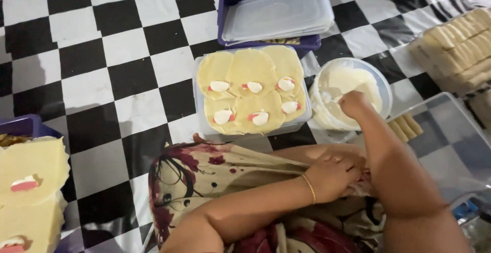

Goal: Assembling spring rolls by laying out wrappers on a tray, adding cream and toppings, and rolling them into shape.

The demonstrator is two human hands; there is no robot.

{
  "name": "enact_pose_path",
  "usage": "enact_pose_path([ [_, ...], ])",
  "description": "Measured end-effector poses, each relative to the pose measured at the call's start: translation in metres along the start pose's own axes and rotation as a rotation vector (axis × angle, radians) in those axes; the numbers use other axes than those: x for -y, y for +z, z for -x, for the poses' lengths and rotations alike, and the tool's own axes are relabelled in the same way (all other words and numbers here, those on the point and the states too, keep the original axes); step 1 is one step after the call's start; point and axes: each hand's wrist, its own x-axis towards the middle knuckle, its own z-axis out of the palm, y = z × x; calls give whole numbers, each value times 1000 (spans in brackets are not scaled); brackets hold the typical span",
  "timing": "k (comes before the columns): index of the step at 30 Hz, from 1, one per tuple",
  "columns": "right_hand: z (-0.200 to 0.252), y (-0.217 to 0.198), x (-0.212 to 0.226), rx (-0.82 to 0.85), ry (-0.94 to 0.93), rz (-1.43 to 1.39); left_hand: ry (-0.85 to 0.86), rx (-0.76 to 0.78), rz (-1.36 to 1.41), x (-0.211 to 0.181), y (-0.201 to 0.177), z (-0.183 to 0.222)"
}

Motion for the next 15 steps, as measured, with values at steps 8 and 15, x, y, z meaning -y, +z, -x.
enact_pose_path([
  [8, -2, -10, -5, 113, -15, 26, -259, -165, -179, 39, 12, -86],
  [15, 26, 3, 8, 175, 299, -727, -436, 229, 4, 80, -13, -22],
])
